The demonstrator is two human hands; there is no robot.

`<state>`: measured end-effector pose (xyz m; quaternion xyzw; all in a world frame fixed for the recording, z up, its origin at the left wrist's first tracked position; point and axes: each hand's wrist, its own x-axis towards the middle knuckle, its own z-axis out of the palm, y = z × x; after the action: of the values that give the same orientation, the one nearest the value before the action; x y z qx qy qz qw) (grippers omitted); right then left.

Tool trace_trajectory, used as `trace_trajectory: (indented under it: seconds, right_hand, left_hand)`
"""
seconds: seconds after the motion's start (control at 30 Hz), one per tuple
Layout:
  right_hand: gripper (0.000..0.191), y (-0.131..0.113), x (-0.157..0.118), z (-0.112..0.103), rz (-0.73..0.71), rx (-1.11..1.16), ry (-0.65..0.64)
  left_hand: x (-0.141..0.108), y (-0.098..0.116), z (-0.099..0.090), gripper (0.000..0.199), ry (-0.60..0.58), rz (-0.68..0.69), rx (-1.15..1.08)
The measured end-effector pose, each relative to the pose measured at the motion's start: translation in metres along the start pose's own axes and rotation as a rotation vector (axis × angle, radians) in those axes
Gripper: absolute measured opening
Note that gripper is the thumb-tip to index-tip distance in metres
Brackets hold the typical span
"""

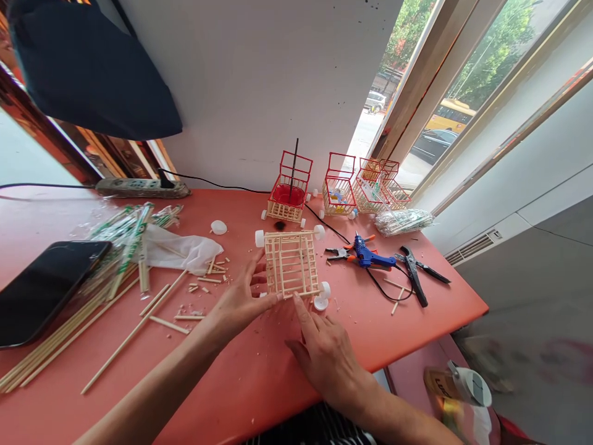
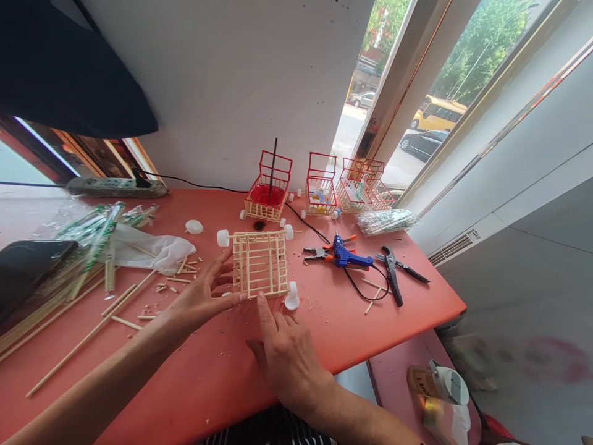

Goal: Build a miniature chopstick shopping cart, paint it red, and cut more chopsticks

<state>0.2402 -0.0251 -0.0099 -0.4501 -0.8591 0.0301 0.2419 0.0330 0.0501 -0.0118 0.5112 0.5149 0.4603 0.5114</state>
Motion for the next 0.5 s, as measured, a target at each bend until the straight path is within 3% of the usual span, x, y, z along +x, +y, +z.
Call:
trace_trajectory:
  seconds: [0.33,0.5]
  right_hand:
    - [0.077,0.003,-0.002,-0.006,0.006,-0.026,0.024]
    - [0.074,0.007,-0.004,-0.009,0.046,-0.058,0.043]
  left_hand:
    - [-0.009,0.013,0.003,0.104,-0.017,-0.021,0.057]
    - [-0.005,0.007,0.001,0.11,-0.017,-0.026,0.062]
